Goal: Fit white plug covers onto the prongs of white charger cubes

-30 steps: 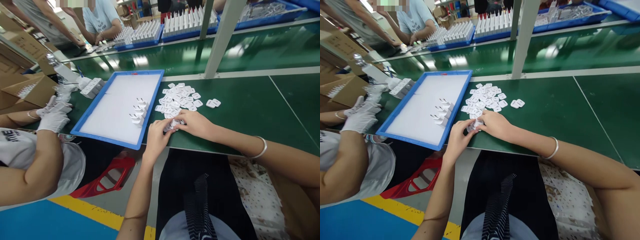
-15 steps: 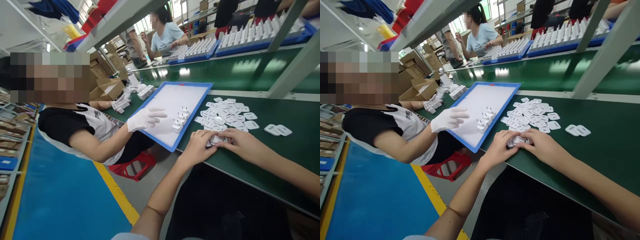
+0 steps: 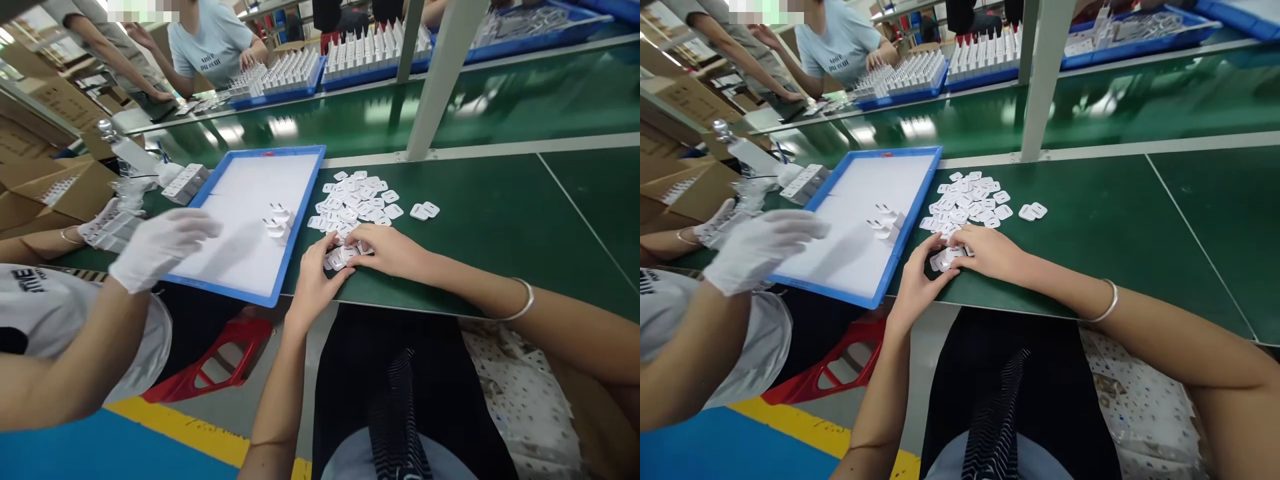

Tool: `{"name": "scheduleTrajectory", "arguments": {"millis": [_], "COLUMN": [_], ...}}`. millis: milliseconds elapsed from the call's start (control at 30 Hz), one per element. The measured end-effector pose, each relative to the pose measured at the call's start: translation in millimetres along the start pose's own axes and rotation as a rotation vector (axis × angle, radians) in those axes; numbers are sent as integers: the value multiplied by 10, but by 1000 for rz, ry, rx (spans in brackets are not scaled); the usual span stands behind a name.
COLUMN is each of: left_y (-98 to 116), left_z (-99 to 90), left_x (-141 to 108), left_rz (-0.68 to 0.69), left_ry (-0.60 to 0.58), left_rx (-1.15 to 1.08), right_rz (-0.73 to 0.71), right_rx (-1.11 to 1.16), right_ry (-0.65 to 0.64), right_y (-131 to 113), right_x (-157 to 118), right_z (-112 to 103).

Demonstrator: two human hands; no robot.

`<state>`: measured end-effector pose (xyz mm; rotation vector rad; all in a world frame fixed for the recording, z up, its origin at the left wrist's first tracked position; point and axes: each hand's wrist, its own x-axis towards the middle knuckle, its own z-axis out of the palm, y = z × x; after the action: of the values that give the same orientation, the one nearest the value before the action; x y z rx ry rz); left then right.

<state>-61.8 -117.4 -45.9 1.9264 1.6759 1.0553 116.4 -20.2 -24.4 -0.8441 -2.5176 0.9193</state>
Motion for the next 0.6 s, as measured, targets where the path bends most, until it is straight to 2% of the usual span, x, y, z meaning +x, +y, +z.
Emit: {"name": "scheduleTrajectory", "arguments": {"millis": [200, 367, 500, 600], "left_y": [15, 51, 75, 63], "left_z": [-11, -54, -48, -26], "left_x": [-13, -67, -132, -157], "left_rz": [-25, -52, -82, -65], "left_ry": [5, 63, 130, 127], "left_rx": [-48, -7, 46, 38], "right_rz": [-60, -106, -92, -124], "right_rx": [-102, -235, -221, -213], "right_ry": [68, 59, 124, 116], "right_y": [11, 15, 43, 60], "right_x": [-55, -103, -118, -118], "right_z": [89, 132, 170, 161]}}
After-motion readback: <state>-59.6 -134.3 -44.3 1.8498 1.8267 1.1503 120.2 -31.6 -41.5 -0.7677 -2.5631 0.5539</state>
